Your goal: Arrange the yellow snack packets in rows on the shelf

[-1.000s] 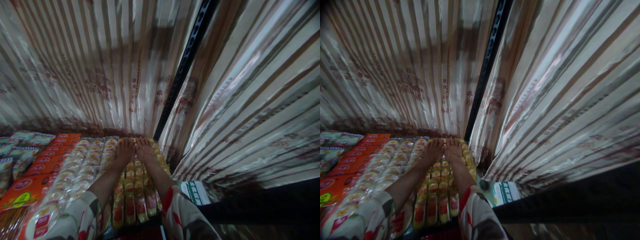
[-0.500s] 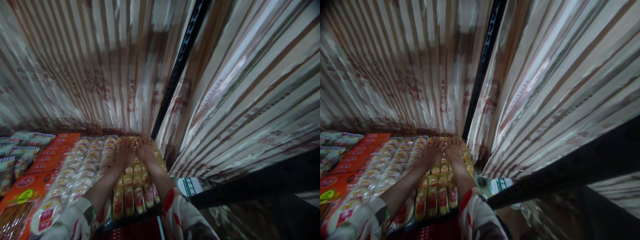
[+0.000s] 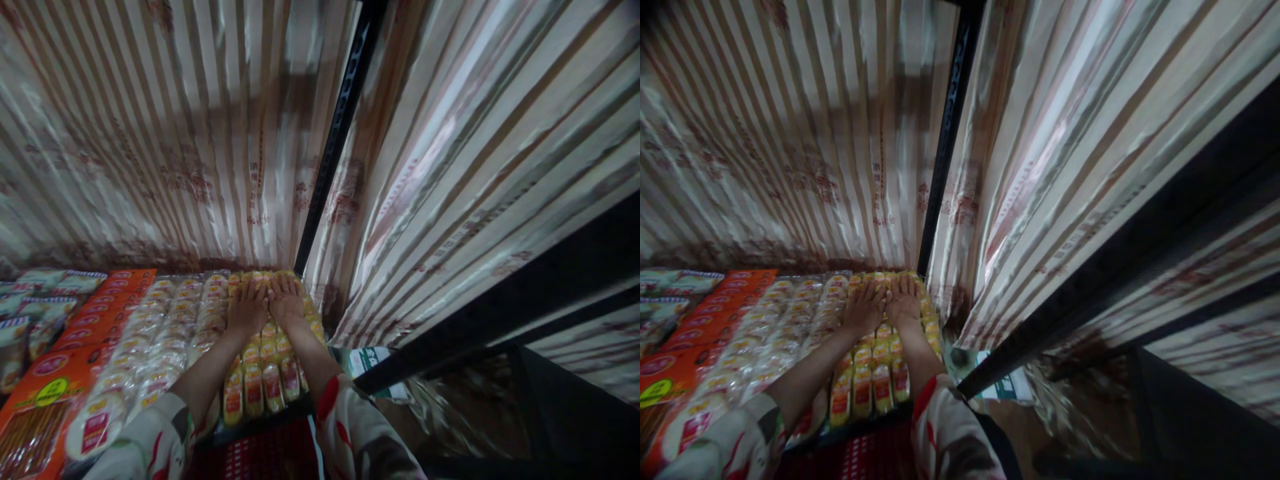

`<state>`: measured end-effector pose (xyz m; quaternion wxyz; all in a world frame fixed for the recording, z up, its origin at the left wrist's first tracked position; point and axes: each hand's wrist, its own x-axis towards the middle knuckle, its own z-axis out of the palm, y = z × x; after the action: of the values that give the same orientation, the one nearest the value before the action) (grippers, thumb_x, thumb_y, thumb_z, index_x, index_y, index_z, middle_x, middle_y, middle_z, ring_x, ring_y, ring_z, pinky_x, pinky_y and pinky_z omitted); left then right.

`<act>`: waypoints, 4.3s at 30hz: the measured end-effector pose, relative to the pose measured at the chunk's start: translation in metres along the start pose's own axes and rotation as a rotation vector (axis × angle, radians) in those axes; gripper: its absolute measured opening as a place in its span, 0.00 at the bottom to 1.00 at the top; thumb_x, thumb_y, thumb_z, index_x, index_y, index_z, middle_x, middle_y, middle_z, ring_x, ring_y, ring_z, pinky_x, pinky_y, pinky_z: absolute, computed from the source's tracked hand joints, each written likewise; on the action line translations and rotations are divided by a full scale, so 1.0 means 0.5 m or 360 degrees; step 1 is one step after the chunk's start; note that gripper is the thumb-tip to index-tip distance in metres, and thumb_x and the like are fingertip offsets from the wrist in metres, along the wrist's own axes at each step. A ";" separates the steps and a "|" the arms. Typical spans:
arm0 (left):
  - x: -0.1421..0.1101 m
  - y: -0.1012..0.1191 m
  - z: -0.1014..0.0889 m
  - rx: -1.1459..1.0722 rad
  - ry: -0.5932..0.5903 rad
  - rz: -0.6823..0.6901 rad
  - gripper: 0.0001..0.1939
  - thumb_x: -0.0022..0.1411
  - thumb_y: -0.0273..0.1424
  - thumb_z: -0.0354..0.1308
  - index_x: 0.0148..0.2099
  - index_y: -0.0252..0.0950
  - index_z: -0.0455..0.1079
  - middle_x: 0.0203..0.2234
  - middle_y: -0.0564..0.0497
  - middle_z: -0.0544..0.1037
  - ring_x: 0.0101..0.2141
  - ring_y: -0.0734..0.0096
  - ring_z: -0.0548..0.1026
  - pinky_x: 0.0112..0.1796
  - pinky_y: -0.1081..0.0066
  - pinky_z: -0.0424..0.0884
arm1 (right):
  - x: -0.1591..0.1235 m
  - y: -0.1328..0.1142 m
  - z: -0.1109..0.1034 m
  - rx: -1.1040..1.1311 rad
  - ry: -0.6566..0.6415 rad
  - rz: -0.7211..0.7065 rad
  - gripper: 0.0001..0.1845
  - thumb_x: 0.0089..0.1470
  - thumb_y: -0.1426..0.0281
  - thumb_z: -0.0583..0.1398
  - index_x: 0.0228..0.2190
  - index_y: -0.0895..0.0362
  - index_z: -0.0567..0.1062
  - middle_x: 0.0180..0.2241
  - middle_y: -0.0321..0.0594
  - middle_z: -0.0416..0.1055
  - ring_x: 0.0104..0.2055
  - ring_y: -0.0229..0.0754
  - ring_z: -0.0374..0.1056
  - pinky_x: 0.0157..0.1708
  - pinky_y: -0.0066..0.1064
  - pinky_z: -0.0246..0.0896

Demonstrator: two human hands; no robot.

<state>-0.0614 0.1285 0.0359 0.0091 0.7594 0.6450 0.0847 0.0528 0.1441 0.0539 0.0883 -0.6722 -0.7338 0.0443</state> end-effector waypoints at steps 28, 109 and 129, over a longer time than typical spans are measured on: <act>-0.092 0.049 -0.021 -0.0120 -0.0119 0.0104 0.28 0.67 0.40 0.31 0.66 0.40 0.49 0.65 0.46 0.49 0.64 0.61 0.43 0.61 0.51 0.41 | -0.094 0.030 -0.039 0.0028 0.0020 0.0184 0.27 0.62 0.62 0.41 0.60 0.53 0.57 0.65 0.41 0.45 0.67 0.49 0.37 0.60 0.43 0.34; -0.201 0.157 0.002 -0.0151 0.0102 0.0401 0.26 0.67 0.38 0.36 0.64 0.38 0.54 0.63 0.46 0.54 0.63 0.63 0.48 0.61 0.53 0.46 | -0.223 0.106 -0.001 0.0471 0.0461 0.0328 0.30 0.63 0.64 0.35 0.57 0.63 0.62 0.61 0.47 0.56 0.64 0.42 0.46 0.61 0.36 0.42; -0.257 0.118 -0.010 -0.0117 0.0356 0.0270 0.26 0.66 0.37 0.40 0.63 0.35 0.55 0.64 0.43 0.52 0.64 0.59 0.45 0.61 0.53 0.45 | -0.266 0.096 0.015 0.0422 0.0624 0.0273 0.31 0.63 0.63 0.36 0.59 0.64 0.58 0.64 0.47 0.47 0.67 0.44 0.38 0.61 0.41 0.42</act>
<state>-0.0242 -0.0078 0.0333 -0.0421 0.7961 0.5720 0.1929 0.1090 0.0166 0.0286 0.3121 -0.7104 -0.6306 0.0162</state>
